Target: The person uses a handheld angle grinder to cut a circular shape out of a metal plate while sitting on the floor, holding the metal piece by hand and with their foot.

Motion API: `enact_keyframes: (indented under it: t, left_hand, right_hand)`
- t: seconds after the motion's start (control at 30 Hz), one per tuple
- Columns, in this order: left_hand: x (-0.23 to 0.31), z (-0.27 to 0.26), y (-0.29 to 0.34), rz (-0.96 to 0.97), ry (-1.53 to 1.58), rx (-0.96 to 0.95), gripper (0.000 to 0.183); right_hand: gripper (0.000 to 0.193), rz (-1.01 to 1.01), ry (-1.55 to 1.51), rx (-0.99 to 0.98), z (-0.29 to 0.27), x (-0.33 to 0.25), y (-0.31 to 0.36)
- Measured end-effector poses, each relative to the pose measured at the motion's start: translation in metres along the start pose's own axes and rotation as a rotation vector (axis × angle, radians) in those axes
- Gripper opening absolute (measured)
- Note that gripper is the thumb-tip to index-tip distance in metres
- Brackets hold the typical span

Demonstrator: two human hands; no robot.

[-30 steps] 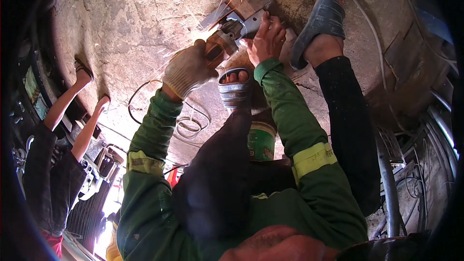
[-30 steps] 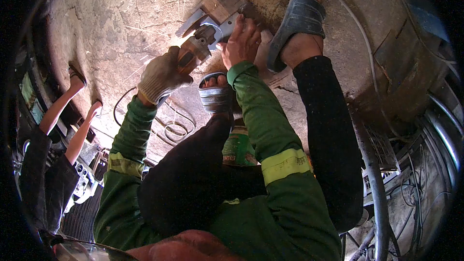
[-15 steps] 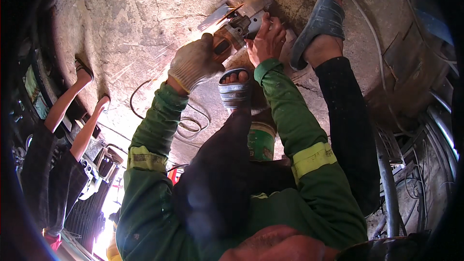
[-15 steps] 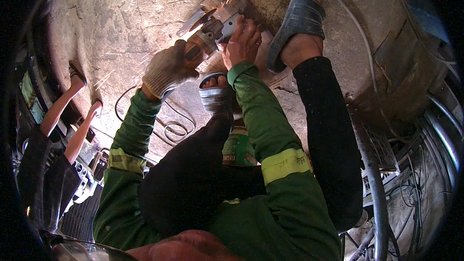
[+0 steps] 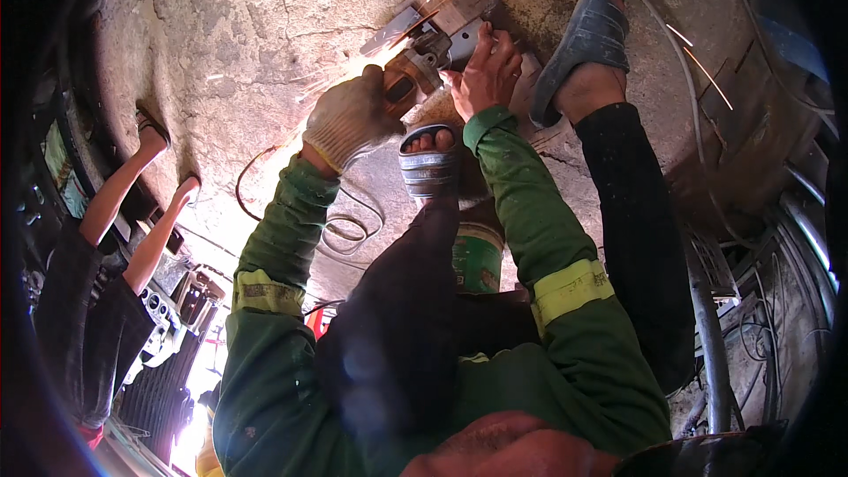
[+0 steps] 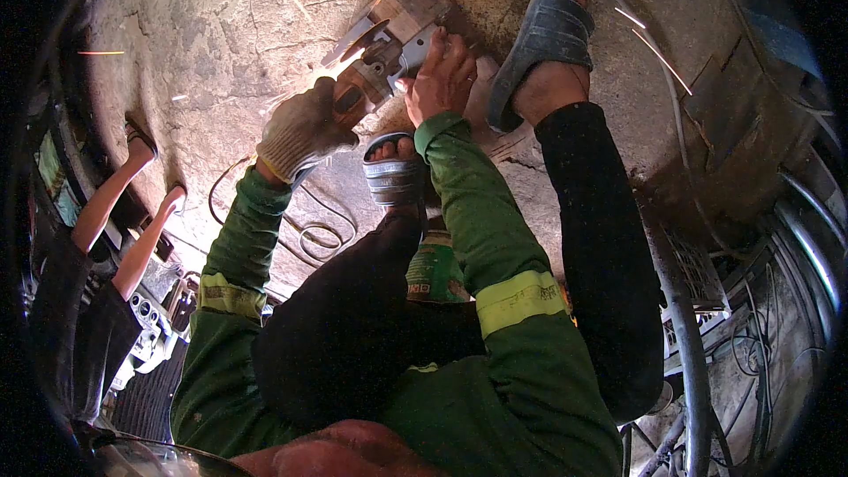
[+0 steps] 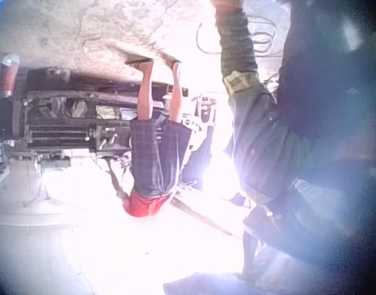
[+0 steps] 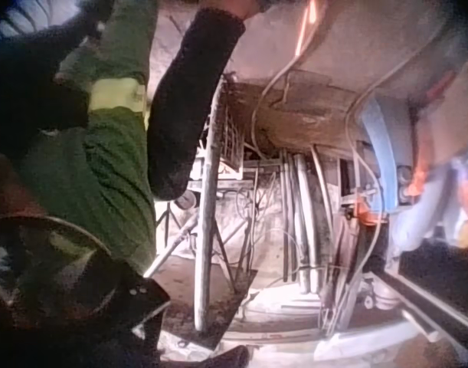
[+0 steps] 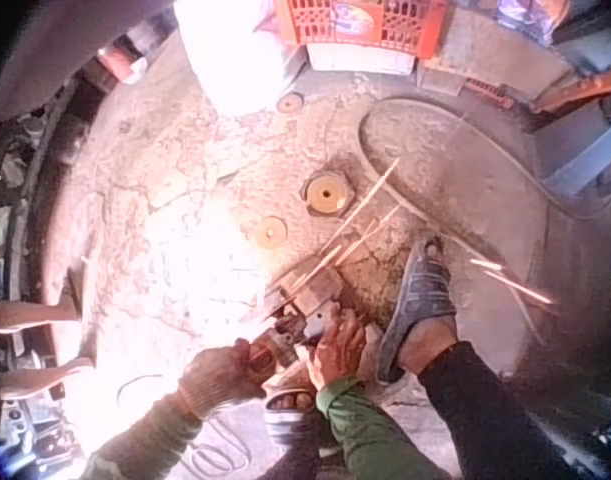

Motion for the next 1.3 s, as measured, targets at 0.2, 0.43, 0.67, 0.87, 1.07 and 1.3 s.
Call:
enact_keyframes:
  t: [0.2,0.43,0.67,0.87,1.07,1.3]
  left_hand:
    - [-0.013,0.005,0.005,-0.030,-0.022,-0.052,0.068]
    - [-0.019,0.009,0.008,-0.052,-0.027,-0.030,0.065]
    - [-0.003,0.003,0.003,-0.051,0.033,-0.031,0.059]
    - [-0.003,0.005,-0.002,0.046,0.011,0.034,0.060]
    - [0.000,0.005,-0.004,0.044,-0.003,0.063,0.059]
    - [-0.001,0.004,-0.003,0.069,-0.008,0.062,0.055]
  right_hand:
    - [0.110,-0.009,0.006,0.013,0.001,-0.001,-0.001]
    - [0.111,0.004,-0.006,-0.001,0.000,-0.001,-0.001]
    - [0.109,0.025,-0.005,-0.044,0.004,0.001,0.000]
    - [0.109,0.015,0.016,-0.038,0.001,-0.002,-0.001]
    - [0.101,-0.006,0.021,-0.002,-0.002,-0.004,0.000]
    - [0.102,0.004,0.010,0.008,0.001,-0.003,-0.001]
Point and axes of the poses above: each hand's wrist, its own y-axis away from the middle knuckle, its own z-axis out of the palm, x = y × z, the point moved 3 cm from there along -y, towards the middle knuckle, and after that the axes turned 7 degrees about -z, right-handed, at the moved point
